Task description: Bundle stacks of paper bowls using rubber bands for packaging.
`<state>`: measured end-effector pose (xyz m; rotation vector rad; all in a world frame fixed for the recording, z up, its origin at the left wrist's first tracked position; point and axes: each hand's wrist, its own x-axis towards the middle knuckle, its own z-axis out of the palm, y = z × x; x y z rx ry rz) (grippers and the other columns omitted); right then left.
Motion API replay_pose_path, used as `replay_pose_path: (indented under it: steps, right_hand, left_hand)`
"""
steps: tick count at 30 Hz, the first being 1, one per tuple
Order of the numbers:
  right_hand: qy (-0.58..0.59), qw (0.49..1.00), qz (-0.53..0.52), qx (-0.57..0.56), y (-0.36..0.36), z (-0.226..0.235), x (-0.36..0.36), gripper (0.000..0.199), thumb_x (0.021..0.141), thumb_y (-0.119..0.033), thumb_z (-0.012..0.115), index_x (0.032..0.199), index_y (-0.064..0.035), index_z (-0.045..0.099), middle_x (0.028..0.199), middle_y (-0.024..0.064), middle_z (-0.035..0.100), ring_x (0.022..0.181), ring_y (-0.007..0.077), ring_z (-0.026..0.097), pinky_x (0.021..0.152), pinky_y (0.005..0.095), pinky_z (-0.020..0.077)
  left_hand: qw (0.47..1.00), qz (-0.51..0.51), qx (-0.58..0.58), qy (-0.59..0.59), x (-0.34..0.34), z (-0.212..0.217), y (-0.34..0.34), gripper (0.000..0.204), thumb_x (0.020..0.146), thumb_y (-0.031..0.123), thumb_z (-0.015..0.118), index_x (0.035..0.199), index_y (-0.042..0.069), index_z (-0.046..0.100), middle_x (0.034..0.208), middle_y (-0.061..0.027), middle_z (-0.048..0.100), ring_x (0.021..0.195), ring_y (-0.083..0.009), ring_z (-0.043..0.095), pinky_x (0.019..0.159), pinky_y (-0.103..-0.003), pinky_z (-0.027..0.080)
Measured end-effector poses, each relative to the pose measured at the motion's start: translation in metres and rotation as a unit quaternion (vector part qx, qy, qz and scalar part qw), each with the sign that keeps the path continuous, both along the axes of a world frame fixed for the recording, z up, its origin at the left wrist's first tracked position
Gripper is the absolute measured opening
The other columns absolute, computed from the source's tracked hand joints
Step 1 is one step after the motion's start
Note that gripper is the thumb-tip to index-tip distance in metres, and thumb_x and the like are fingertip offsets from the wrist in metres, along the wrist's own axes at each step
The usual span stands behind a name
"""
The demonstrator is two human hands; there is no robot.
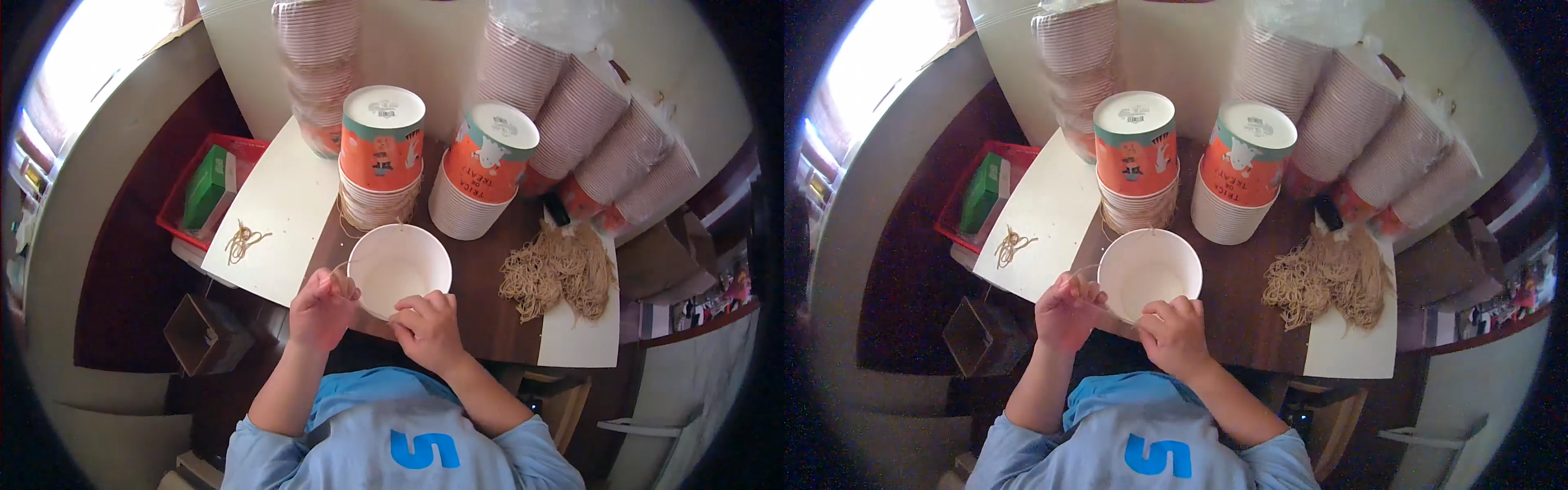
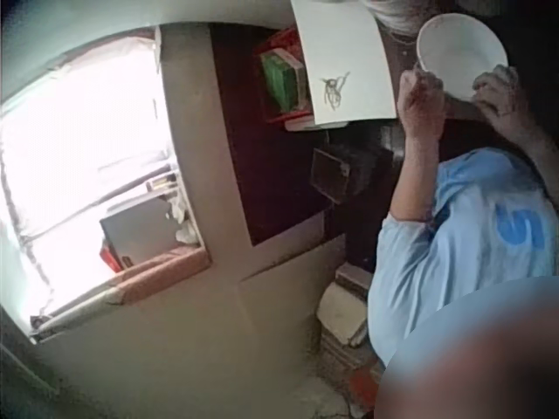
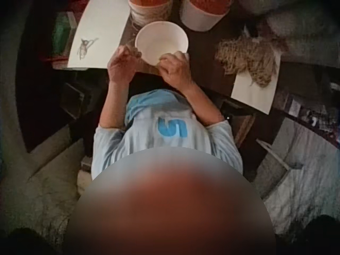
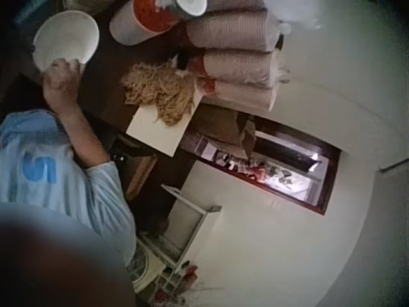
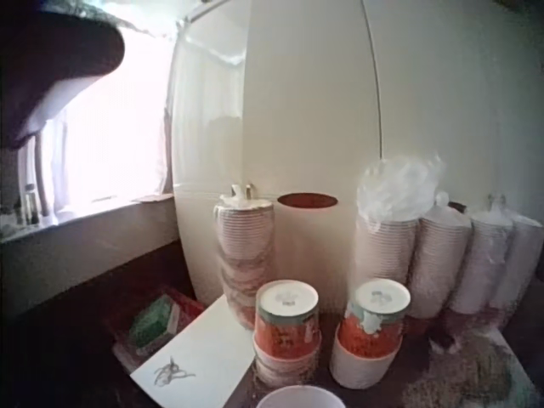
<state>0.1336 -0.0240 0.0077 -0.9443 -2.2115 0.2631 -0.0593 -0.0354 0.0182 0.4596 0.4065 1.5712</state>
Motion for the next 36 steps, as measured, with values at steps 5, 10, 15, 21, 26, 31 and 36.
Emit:
replay_pose_path:
  steps: [5,10,15,21,26,31,36]
  right_hand:
    - [-0.079,0.994,0.008,-0.072,0.0,0.004,0.004,0.021,0.068,-0.017,0.073,0.087,-0.0147,0.064,0.097,-0.0008,0.061,0.09,0.0226,0.053,0.081,0.0377,0.0383]
    - [-0.084,0.979,0.027,-0.185,0.057,0.029,0.02,0.059,0.07,-0.023,0.074,0.123,-0.0111,0.05,0.123,0.0135,0.051,0.116,0.0338,0.046,0.1,0.0422,0.0363]
    - [-0.138,0.975,-0.085,-0.153,0.133,0.009,0.012,0.04,0.074,-0.019,0.067,0.112,-0.0091,0.057,0.111,0.0161,0.058,0.104,0.0352,0.054,0.089,0.0443,0.0432]
    - [-0.004,0.996,-0.007,-0.087,0.113,0.012,0.02,0.024,0.078,-0.009,0.059,0.102,-0.0079,0.061,0.097,0.0161,0.062,0.085,0.0379,0.06,0.071,0.0451,0.0494]
    - [0.067,0.98,0.107,0.153,0.062,0.077,0.011,0.034,0.072,0.0,0.062,0.106,-0.0024,0.06,0.112,0.0169,0.061,0.099,0.0315,0.062,0.084,0.0394,0.0504]
    - [0.125,0.975,0.183,0.005,0.079,0.104,0.007,0.075,0.065,0.006,0.046,0.138,0.0031,0.032,0.136,0.0212,0.043,0.125,0.0369,0.044,0.106,0.039,0.0346]
    - [0.287,0.93,0.208,-0.097,0.157,0.114,-0.019,0.066,0.079,0.0,0.051,0.141,0.0019,0.029,0.137,0.0198,0.043,0.127,0.0291,0.043,0.108,0.0359,0.0292]
  left_hand:
    - [0.999,0.04,0.01,0.033,0.004,-0.003,0.011,0.018,0.083,0.015,0.055,0.069,0.007,0.049,0.068,-0.0034,0.046,0.07,-0.0154,0.043,0.071,-0.03,0.033]
    - [0.973,-0.022,0.096,0.208,-0.004,-0.013,0.0,0.013,0.081,0.006,0.057,0.069,0.003,0.052,0.071,-0.0019,0.047,0.068,-0.0124,0.044,0.061,-0.024,0.034]
    - [0.899,-0.087,0.163,0.398,0.007,0.002,-0.004,0.012,0.08,0.007,0.062,0.072,0.0,0.057,0.076,-0.0052,0.056,0.073,-0.0142,0.053,0.067,-0.027,0.042]
    - [0.678,0.302,0.023,0.67,-0.036,0.02,-0.029,0.035,0.082,0.022,0.059,0.114,0.006,0.061,0.122,-0.0156,0.052,0.113,-0.0294,0.049,0.098,-0.039,0.038]
    - [0.911,0.056,-0.041,0.406,-0.045,0.03,-0.035,0.107,0.072,0.057,0.07,0.147,0.005,0.013,0.141,-0.0161,0.034,0.127,-0.0248,0.036,0.105,-0.041,0.03]
    - [0.794,0.243,0.161,0.533,-0.058,0.043,0.033,0.12,0.063,0.037,0.084,0.145,-0.002,0.005,0.146,-0.0188,0.026,0.136,-0.0285,0.028,0.112,-0.043,0.021]
    - [0.597,0.394,0.27,0.644,-0.055,0.093,0.121,0.113,0.062,0.024,0.084,0.144,-0.002,0.01,0.139,-0.0252,0.036,0.13,-0.0347,0.038,0.106,-0.043,0.034]
